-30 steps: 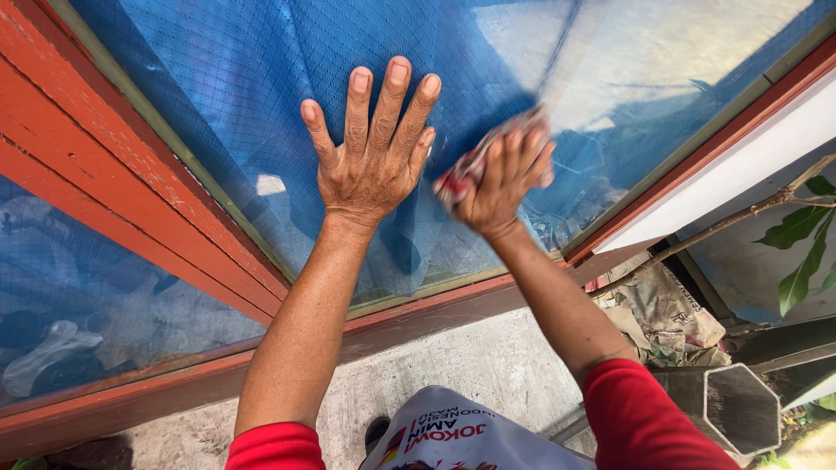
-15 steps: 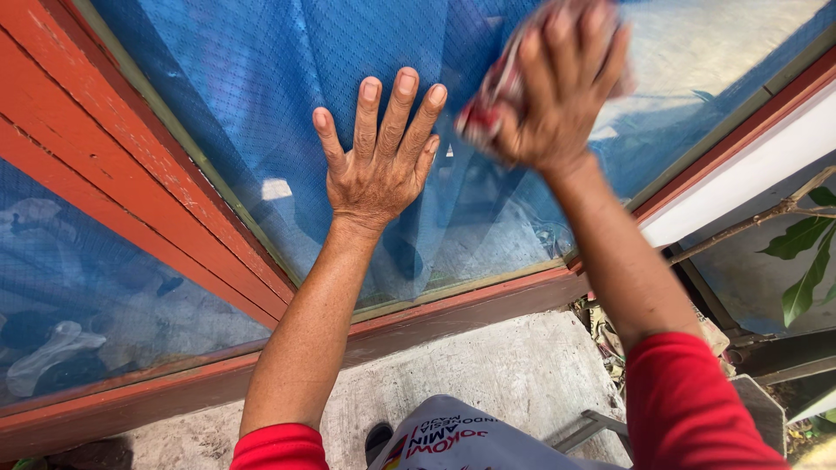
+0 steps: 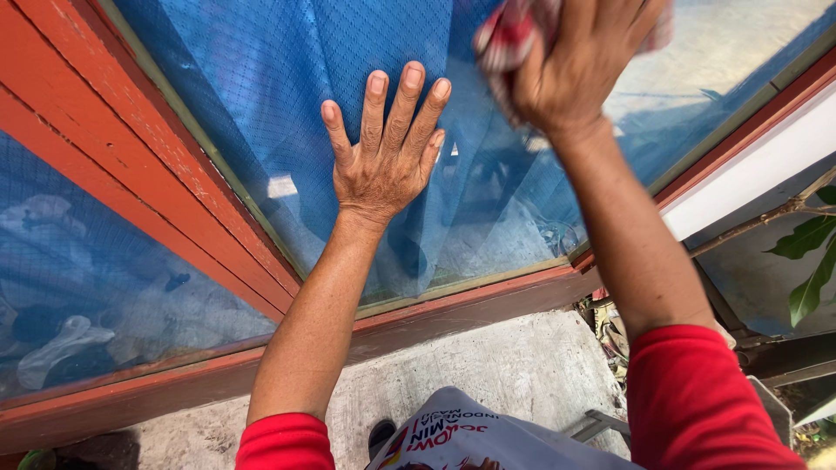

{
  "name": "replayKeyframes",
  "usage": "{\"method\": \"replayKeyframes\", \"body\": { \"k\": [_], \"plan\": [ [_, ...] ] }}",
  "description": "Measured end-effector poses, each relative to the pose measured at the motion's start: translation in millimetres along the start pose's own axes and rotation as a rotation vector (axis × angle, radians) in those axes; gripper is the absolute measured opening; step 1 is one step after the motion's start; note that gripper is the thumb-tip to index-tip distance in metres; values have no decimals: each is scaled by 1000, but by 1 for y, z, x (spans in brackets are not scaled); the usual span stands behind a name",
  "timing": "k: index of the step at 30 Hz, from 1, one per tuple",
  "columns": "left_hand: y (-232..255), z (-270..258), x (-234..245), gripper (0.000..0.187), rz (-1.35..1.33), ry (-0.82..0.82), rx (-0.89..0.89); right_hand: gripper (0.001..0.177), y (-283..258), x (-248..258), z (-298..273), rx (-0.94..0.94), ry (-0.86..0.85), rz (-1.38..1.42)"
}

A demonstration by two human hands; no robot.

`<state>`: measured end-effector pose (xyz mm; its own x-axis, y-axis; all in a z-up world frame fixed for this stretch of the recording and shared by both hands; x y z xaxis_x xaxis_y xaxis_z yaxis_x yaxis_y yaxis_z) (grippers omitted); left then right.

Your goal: The person wipes the glass pane of a window with a cloth, moving the cloth across the surface while holding the window frame with the other hand.

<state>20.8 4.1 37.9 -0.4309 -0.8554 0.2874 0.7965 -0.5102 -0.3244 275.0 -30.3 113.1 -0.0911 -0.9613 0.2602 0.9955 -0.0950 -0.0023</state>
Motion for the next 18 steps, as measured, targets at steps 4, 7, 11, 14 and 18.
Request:
{"method": "replayKeyframes", "body": {
  "k": [4, 7, 11, 14, 18],
  "plan": [
    [-2, 0, 3, 58, -37, -18, 0, 67, -36, 7, -63, 173, 79, -66],
    [-2, -2, 4, 58, -125, -71, 6, 69, -45, -8, -125, 167, 29, -19],
    [-16, -7, 10, 59, -161, -75, 25, 66, -51, -17, -201, 235, -125, -3],
    [-39, -19, 13, 60, -98, -44, 50, 66, -48, -17, -209, 266, -115, 6],
    [-51, -28, 13, 58, -27, -63, 23, 70, -44, -12, -148, 273, -68, -52]
  ]
}}
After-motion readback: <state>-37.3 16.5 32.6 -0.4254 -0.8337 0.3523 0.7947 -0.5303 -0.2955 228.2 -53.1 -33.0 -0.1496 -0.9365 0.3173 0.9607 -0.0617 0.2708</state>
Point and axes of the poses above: each hand's wrist, its own z-axis towards the middle knuckle, its own x-axis out of the back of the hand, y = z × x, the point moved 5 cm from there along z, towards the middle knuckle, and after that the axes turned 1 degree about -x, right-handed, at the moved point
